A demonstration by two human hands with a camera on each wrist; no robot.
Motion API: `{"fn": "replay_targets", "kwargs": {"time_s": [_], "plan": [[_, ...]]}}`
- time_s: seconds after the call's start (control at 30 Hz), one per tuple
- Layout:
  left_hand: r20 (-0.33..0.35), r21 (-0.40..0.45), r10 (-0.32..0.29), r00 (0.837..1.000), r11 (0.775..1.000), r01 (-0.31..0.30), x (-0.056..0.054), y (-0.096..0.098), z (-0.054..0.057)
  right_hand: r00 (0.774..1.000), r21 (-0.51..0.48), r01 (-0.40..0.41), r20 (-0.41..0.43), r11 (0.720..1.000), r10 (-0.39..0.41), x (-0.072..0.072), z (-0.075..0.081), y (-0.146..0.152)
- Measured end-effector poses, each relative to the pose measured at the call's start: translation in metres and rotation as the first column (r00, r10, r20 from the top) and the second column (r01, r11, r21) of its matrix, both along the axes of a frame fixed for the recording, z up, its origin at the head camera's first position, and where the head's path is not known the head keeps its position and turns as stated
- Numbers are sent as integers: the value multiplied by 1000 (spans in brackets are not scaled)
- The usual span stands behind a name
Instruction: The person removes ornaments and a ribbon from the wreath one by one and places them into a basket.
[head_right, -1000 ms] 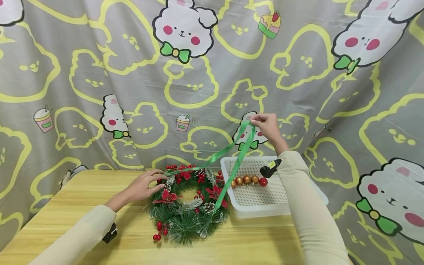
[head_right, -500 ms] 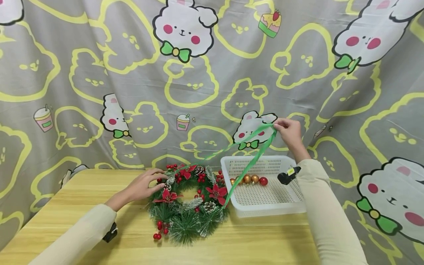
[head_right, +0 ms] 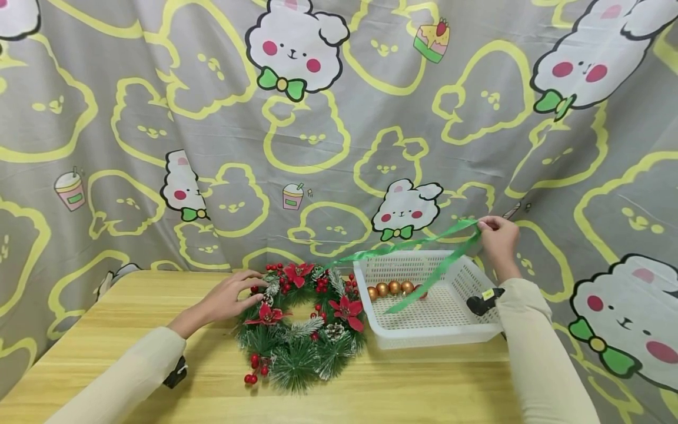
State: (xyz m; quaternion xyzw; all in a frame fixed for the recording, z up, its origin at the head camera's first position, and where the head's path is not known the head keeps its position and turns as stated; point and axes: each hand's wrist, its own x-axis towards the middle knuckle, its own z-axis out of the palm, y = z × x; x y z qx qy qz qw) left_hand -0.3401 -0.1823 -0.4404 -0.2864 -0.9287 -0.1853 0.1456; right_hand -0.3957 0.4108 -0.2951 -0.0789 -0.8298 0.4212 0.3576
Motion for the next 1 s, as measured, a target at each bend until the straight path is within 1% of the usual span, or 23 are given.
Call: {"fn": "replay_targets", "kwargs": {"time_s": [0.1,0.27,0.33,0.4,0.5,0.63,0.73,0.83,0.87,0.9,1.0], "plan": [[-2,3,0,1000,1000,0,0,0,0,998,-43,60,3,997,-60,2,-4,9],[-2,4,2,1000,1000,-2,0,0,0,989,-54,143,41,988,-141,5,-10,20],[2,8,1,1000,1000,-1,0,0,0,982,-67,185,54,981,-181,6,-11,23],[0,8,-1,1000,1000,1,0,0,0,971,-108,236,60,966,-231,6,-12,24],[3,8,-4,1000,1000,4,0,0,0,945,-198,326,41,924,-325,7,-10,23],[1,6,-2,1000,1000,2,0,0,-1,910,-335,394,12,856,-414,6,-6,20],[-10,9,-4,1000,1000,4,1,1,-1,877,-395,449,21,802,-480,4,-5,19],[-10,15,-3,1000,1000,3,1,1,-1,835,-435,500,10,749,-551,2,-4,18],[-8,15,-2,1000,1000,2,2,1,-1,822,-449,507,-4,736,-569,2,-4,18],[-6,18,-2,1000,1000,2,2,1,-1,815,-466,503,-23,728,-579,3,-4,18],[-12,25,-5,1000,1000,5,2,1,-1,803,-506,477,-82,719,-590,4,-3,18]]}}
